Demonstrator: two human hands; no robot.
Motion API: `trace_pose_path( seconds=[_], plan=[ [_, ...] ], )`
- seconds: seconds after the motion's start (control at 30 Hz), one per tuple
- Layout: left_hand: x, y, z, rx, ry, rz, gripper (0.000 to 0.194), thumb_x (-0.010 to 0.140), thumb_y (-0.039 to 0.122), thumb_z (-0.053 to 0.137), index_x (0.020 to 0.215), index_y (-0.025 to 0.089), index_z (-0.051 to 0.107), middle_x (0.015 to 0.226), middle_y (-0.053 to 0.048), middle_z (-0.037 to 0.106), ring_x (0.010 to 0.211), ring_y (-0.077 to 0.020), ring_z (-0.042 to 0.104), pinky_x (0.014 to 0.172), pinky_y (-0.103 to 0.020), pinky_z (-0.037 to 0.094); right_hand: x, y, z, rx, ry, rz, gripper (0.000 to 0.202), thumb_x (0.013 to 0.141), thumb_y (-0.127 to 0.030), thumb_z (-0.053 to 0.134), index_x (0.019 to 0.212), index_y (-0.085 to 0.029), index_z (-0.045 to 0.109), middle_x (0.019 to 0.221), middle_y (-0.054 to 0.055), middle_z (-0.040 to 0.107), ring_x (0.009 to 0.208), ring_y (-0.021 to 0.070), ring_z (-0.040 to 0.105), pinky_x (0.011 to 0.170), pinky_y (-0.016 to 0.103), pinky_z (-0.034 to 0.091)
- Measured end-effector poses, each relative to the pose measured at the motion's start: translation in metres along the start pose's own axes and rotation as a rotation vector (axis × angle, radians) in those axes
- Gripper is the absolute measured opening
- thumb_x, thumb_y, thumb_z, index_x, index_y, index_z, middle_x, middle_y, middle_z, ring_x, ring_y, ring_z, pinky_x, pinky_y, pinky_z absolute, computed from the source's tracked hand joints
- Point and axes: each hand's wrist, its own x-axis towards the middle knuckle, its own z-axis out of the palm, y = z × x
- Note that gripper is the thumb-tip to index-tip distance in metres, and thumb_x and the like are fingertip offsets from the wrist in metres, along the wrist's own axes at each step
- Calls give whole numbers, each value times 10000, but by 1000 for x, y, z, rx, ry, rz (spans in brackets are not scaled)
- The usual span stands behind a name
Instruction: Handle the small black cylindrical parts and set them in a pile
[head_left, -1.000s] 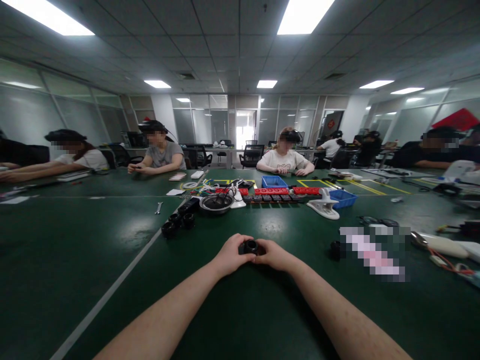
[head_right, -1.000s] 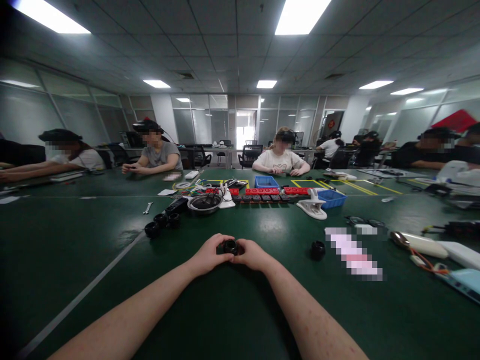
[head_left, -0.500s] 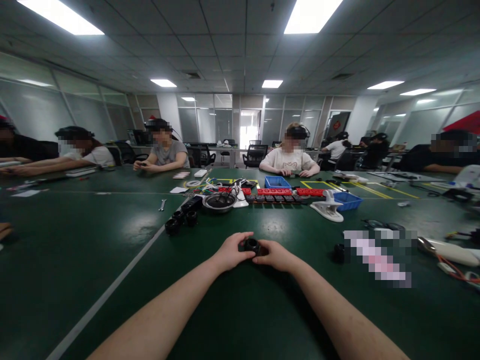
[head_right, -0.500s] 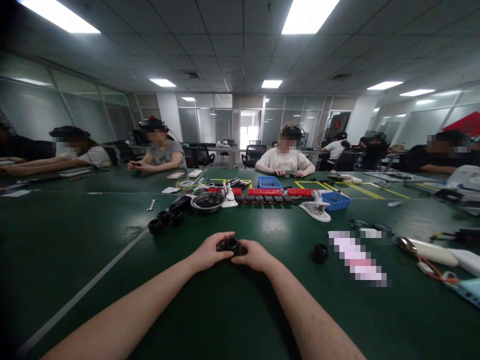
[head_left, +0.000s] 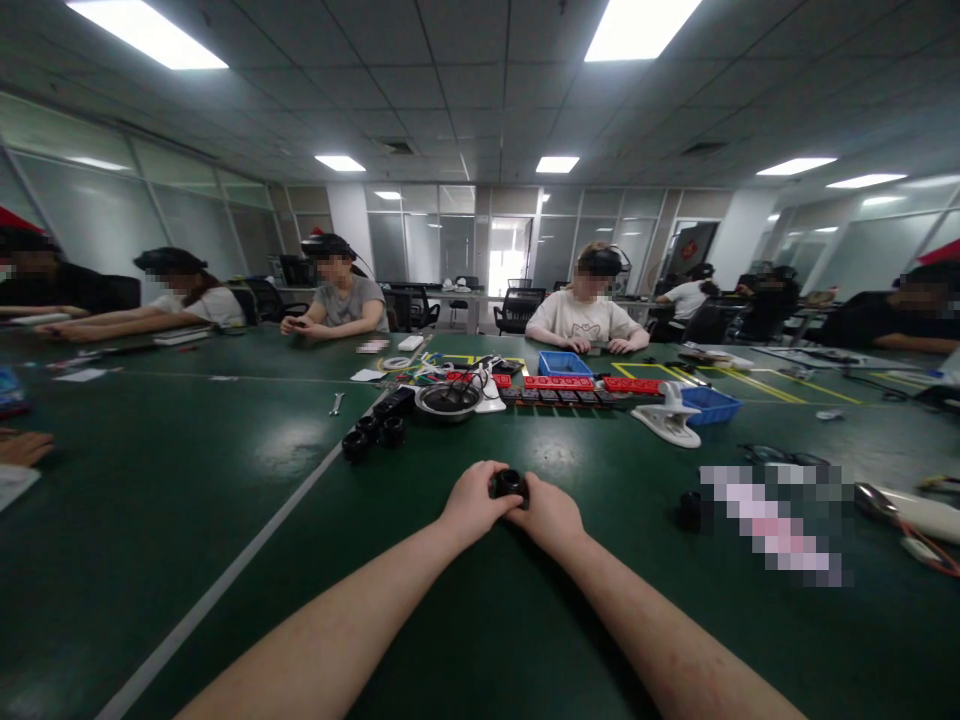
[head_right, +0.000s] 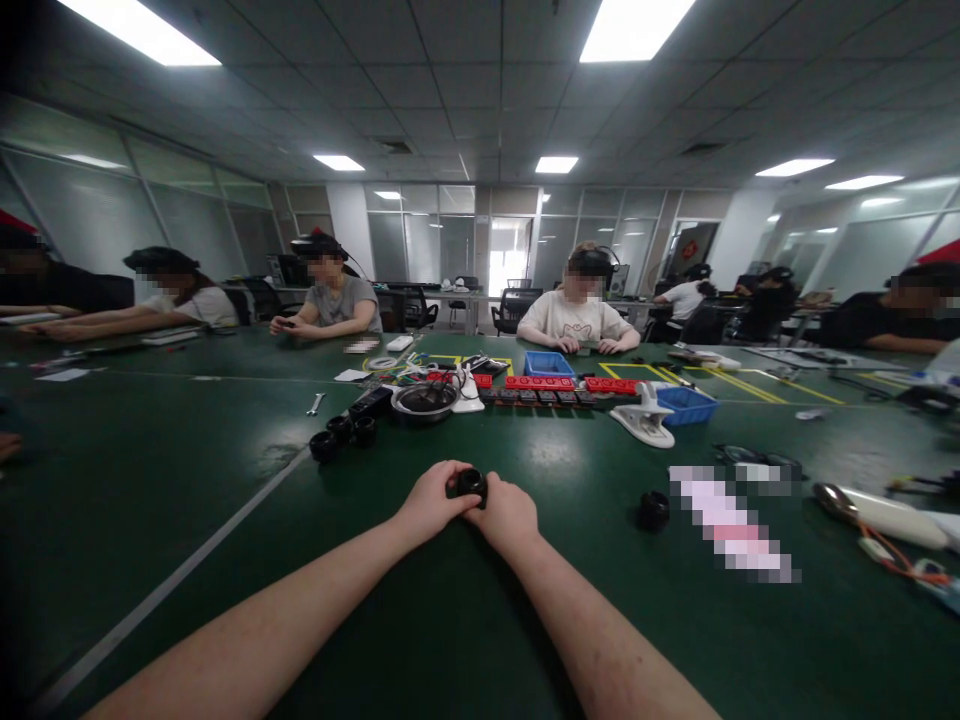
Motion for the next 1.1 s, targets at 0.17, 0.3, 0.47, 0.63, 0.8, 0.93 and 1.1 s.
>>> trace_pose_path(
  seconds=[0.17,0.3,0.47,0.63,0.8,0.93,1.1],
  plan=[
    [3,-5,-9,-28,-106,95,380,652,200,694,1016,181,585,987,-50,587,899,-199,555,783,-288,449,-1,7,-12,74,-95,-113,502,628,-460,673,1018,-177,535,892,79,646,803,241,602,626,280,411],
    [6,-13,-17,-39,-134,141,588,635,305,724,1172,213,504,1117,-52,552,974,-206,540,836,-290,438,4,21,-35,173,-199,-212,526,666,-408,658,1132,-201,529,867,16,665,753,181,617,630,240,442],
    [15,-30,-23,16,60,49,438,897,422,354,1251,174,423,1263,-91,445,1165,-208,405,973,-347,321,21,41,-59,187,-8,-155,456,898,-327,253,816,-173,675,1033,77,616,978,218,552,829,317,399],
    [21,-42,-29,126,75,-5,419,920,410,278,1153,168,528,1226,-88,492,1164,-220,405,983,-385,295,28,55,-44,133,105,-54,532,895,-311,201,701,-154,671,574,76,611,681,245,620,793,386,410],
    [33,-38,-28,224,-79,15,435,888,445,356,1221,189,466,1274,-70,459,1188,-205,382,992,-367,294,35,63,-23,185,134,-132,505,876,-261,251,1366,-145,205,824,62,670,656,196,634,690,333,480],
    [52,-39,-19,294,-194,23,477,858,430,415,1270,190,415,1335,-73,392,1237,-222,320,1024,-386,244,52,67,-16,85,206,-283,606,834,-313,360,1381,-177,138,1304,113,438,1105,221,494,935,402,382],
    [61,-42,-13,535,-391,10,557,858,481,377,1334,201,305,1411,-87,230,1303,-274,144,1037,-516,95,62,69,-14,-227,-109,-211,752,728,-627,445,1344,-222,296,1418,116,257,1302,337,139,1016,587,84]
  ],
)
